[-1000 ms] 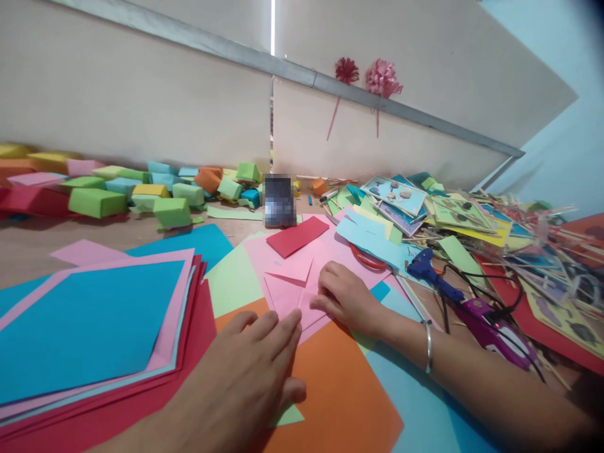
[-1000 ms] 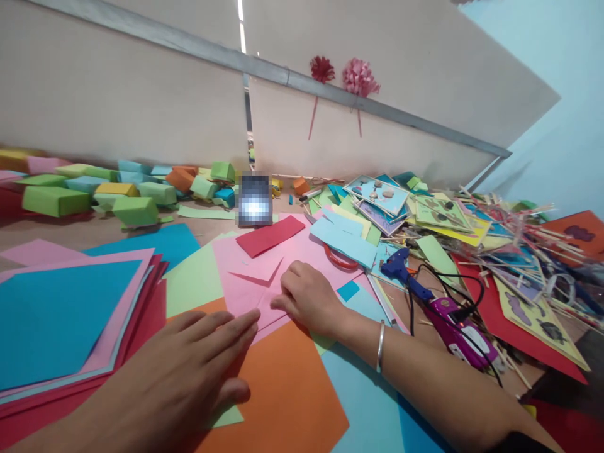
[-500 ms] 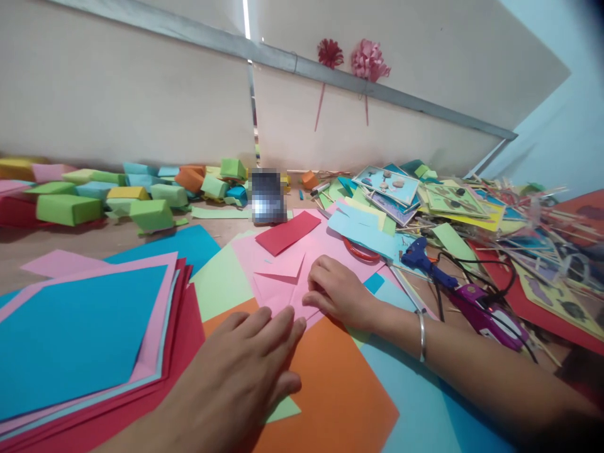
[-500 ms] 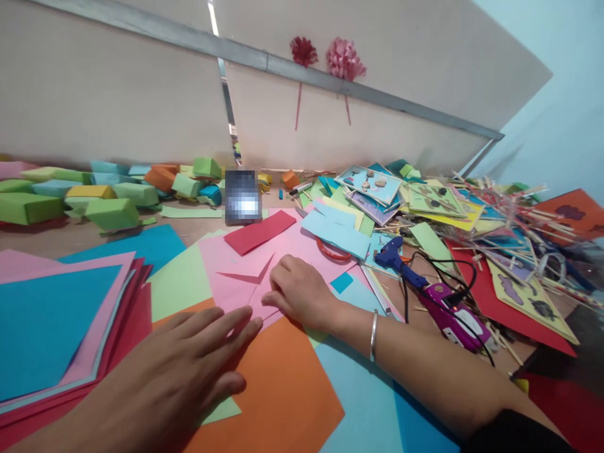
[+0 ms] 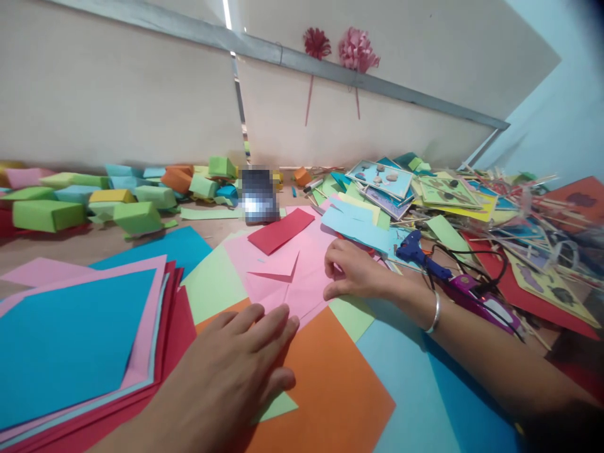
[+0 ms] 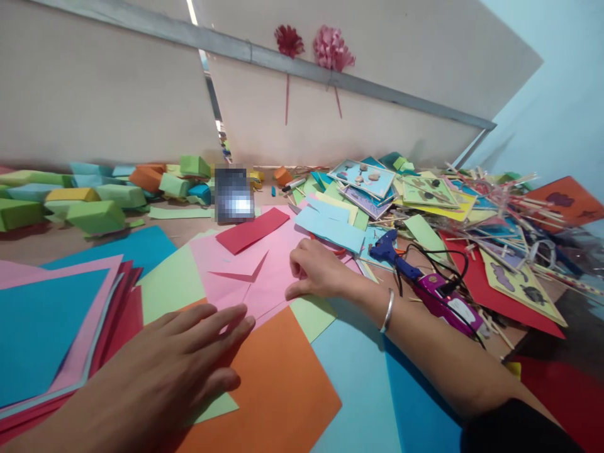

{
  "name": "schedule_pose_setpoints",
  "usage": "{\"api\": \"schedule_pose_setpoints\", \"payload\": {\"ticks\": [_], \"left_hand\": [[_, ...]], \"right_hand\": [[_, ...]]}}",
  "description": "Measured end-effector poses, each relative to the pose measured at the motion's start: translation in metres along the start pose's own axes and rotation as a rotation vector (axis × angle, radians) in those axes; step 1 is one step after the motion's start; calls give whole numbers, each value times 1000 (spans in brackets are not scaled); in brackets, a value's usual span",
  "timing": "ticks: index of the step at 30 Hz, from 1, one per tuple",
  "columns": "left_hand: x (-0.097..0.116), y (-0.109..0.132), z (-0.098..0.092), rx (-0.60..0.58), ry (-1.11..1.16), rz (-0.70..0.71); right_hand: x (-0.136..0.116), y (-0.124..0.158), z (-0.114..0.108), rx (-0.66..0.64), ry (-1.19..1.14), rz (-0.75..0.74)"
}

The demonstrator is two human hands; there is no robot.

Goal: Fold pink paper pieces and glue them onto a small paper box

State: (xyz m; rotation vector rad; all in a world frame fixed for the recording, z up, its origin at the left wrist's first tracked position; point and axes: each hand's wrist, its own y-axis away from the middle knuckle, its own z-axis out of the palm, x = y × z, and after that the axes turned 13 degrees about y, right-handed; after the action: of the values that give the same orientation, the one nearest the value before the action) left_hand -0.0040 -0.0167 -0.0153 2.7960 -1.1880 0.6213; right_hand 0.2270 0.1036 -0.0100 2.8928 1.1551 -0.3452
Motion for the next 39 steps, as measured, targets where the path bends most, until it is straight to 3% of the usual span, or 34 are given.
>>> {"api": "schedule_pose_setpoints", "payload": {"ticks": [12,14,17,21,25,27,32,39], "left_hand": [[-1,5,0,9,-37,10],[1,7,2,71,-31,5],[3,6,5,167,5,-33],[1,0,4,140,85,-99],[-1,-3,1,133,41,-143],[-1,-2,0,144,-1,-150],[-1,1,2,147,-74,-139],[-1,0,4,120,-171,-158]], "right_hand": [[11,1,-15,-89,11,-132],[12,1,-12,-28,64,-157],[11,0,1,182,175,-255],[11,-1,18,392,332,-359],[13,0,15,503,405,-401],[10,2,9,473,383,-443],[-10,9,-2,228,273,-532],[-31,12,-3,13,-70,-242]]}}
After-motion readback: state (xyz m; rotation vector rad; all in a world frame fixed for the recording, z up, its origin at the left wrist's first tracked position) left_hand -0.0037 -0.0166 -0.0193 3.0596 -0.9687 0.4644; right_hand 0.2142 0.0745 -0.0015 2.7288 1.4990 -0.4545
